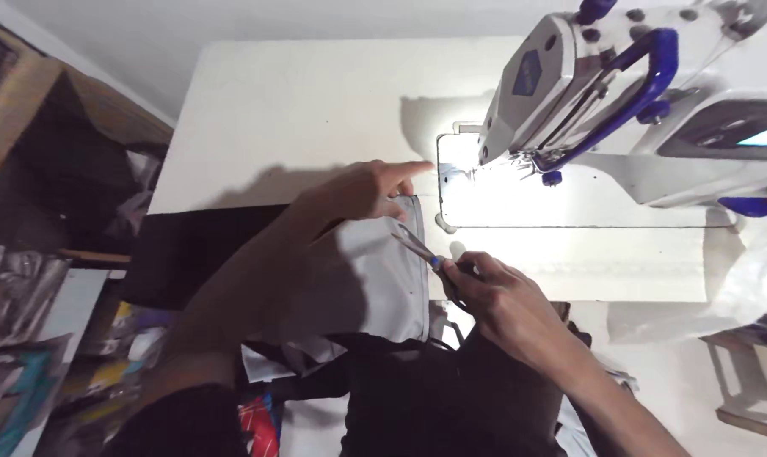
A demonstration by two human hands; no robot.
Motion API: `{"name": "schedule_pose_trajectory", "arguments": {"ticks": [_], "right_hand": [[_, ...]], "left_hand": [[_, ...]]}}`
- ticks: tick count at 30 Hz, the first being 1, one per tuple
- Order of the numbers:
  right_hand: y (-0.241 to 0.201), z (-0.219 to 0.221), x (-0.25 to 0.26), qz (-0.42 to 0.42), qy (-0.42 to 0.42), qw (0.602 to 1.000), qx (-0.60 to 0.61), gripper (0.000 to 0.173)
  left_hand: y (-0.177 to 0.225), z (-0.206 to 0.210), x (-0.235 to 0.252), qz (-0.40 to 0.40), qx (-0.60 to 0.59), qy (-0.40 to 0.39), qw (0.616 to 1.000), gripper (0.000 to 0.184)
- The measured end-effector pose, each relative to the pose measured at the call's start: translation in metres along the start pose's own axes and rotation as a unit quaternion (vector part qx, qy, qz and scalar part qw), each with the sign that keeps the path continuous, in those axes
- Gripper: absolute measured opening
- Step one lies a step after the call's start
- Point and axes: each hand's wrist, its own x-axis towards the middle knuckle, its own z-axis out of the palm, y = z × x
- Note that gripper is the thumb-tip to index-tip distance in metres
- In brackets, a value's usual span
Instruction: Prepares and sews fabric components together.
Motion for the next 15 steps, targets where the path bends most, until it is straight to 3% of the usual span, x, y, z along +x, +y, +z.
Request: {"name": "schedule_pose_trajectory", "arguments": {"ticks": [2, 4, 9, 15], "right_hand": [[-0.001, 0.0, -0.001, 0.007, 0.002, 1.0, 0.012, 0.038], [0.001, -0.001, -0.003, 0.017, -0.007, 0.999, 0.033, 0.039], [0.025, -0.019, -0.006, 0.047, 0.018, 0.985, 0.166, 0.038], [0.03, -0.026, 0.031, 0.061, 0.078, 0.985, 0.144, 0.042]], "left_hand": [[0.004, -0.003, 0.018, 0.015, -0.056, -0.053, 0.997, 0.047], [0.0, -0.001, 0.029, 0.037, -0.099, -0.015, 0.994, 0.015], [-0.015, 0.007, 0.031, 0.051, -0.191, 0.211, 0.957, 0.01], [-0.009, 0.015, 0.031, 0.054, -0.122, 0.284, 0.95, 0.009]]}}
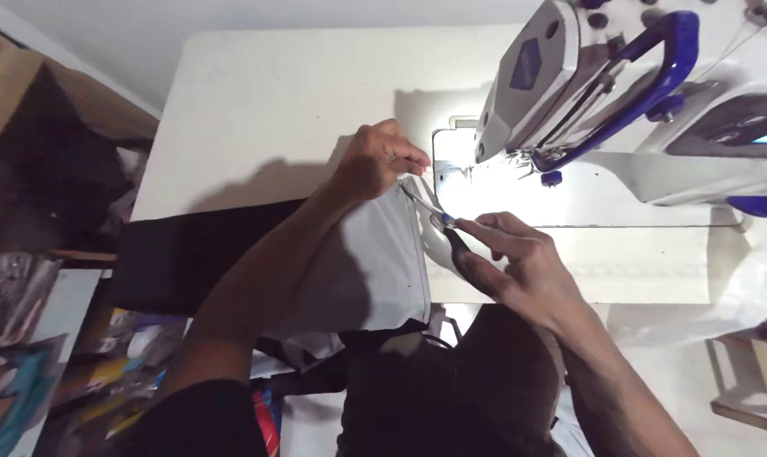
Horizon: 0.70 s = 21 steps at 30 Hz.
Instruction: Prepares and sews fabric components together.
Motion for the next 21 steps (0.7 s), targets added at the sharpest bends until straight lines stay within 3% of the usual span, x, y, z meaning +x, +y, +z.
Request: {"name": "schedule_pose_trajectory", "arguments": {"ticks": [4, 7, 9, 11, 12, 14, 16, 17, 19, 21], "right_hand": [[-0.009, 0.026, 0.015, -0.01, 0.049, 0.997, -0.067, 0.033], [-0.018, 0.035, 0.002, -0.008, 0.106, 0.985, -0.139, 0.027], [-0.026, 0.035, -0.015, -0.02, 0.1, 0.987, -0.126, 0.03], [-0.034, 0.046, -0.03, -0.04, 0.059, 0.993, -0.099, 0.035], [-0.036, 0.055, -0.034, -0.054, 0.039, 0.993, -0.099, 0.036], [-0.035, 0.074, -0.038, -0.081, 0.022, 0.987, -0.134, 0.036], [-0.033, 0.078, -0.036, -0.09, 0.027, 0.981, -0.17, 0.035], [-0.032, 0.077, -0.035, -0.091, 0.029, 0.978, -0.183, 0.036], [-0.033, 0.075, -0.034, -0.088, 0.025, 0.976, -0.195, 0.036], [-0.034, 0.076, -0.029, -0.089, 0.028, 0.975, -0.201, 0.036]], "left_hand": [[0.002, 0.002, -0.004, 0.044, 0.038, 0.031, 0.998, 0.009], [-0.003, -0.004, -0.005, 0.053, 0.037, 0.047, 0.997, 0.009], [-0.009, -0.019, -0.002, 0.048, 0.045, 0.061, 0.996, 0.011], [-0.01, -0.049, -0.001, -0.025, 0.11, 0.082, 0.99, 0.015], [-0.003, -0.071, -0.003, -0.11, 0.163, 0.092, 0.976, 0.016], [0.021, -0.128, -0.002, -0.37, 0.225, 0.085, 0.897, 0.023], [-0.038, -0.175, -0.036, -0.307, 0.317, 0.264, 0.858, 0.023], [-0.054, -0.197, -0.052, -0.325, 0.345, 0.284, 0.833, 0.031], [-0.055, -0.221, -0.069, -0.408, 0.341, 0.213, 0.82, 0.06], [-0.033, -0.206, -0.074, -0.392, 0.296, 0.115, 0.863, 0.055]]}}
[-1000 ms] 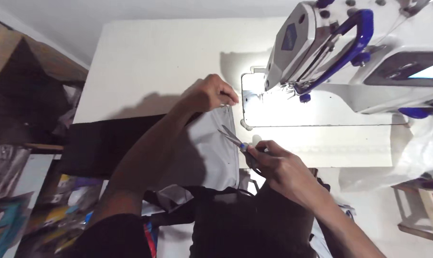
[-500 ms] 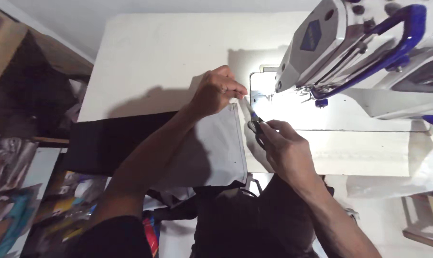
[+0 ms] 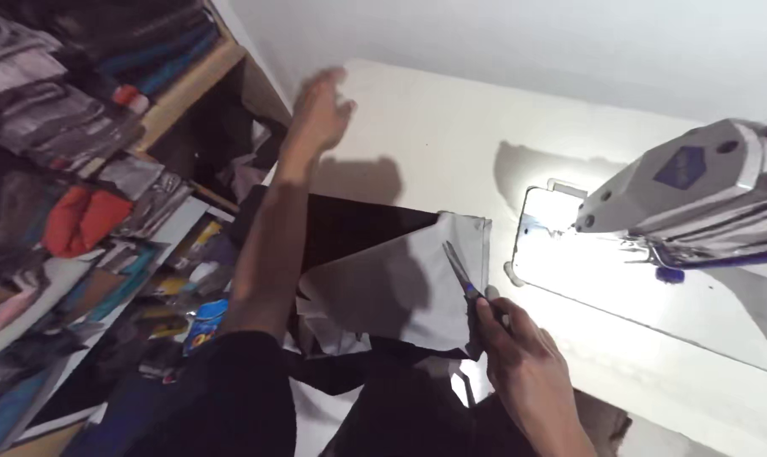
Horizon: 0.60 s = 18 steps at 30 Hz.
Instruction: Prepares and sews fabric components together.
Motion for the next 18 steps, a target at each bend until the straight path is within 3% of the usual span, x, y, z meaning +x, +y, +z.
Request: {"name": "schedule_pose_trajectory", "arguments": {"ticks": [2, 4, 6, 10, 13, 15, 17, 18], "right_hand": [[0.0, 0.0, -0.001, 0.003, 0.004, 1.0, -0.005, 0.036], [0.006, -0.007, -0.006, 0.021, 0.017, 1.0, -0.013, 0.035], [0.02, -0.024, -0.016, 0.073, 0.032, 0.996, -0.03, 0.03], [0.066, -0.066, -0.046, 0.134, 0.037, 0.987, -0.084, 0.025], [0.083, -0.082, -0.065, 0.138, -0.009, 0.98, -0.142, 0.027], [0.07, -0.086, -0.059, 0.123, 0.002, 0.989, -0.085, 0.037], [0.037, -0.081, -0.045, 0.069, 0.005, 0.993, 0.091, 0.075], [0.012, -0.069, -0.034, 0.045, -0.017, 0.982, 0.182, 0.094]], "left_hand": [[0.037, 0.028, -0.039, 0.1, -0.037, -0.14, 0.984, 0.042], [0.075, 0.07, -0.079, 0.175, -0.026, -0.247, 0.953, 0.05], [0.1, 0.099, -0.103, 0.217, -0.02, -0.285, 0.933, 0.051], [0.117, 0.09, -0.119, 0.293, -0.01, -0.274, 0.916, 0.027], [0.135, 0.023, -0.17, 0.181, -0.068, -0.276, 0.942, 0.016], [0.144, -0.02, -0.193, 0.106, -0.143, -0.216, 0.96, 0.015], [0.149, -0.055, -0.215, 0.024, -0.23, -0.135, 0.963, 0.016], [0.146, -0.072, -0.222, 0.012, -0.213, -0.101, 0.972, 0.016]]}}
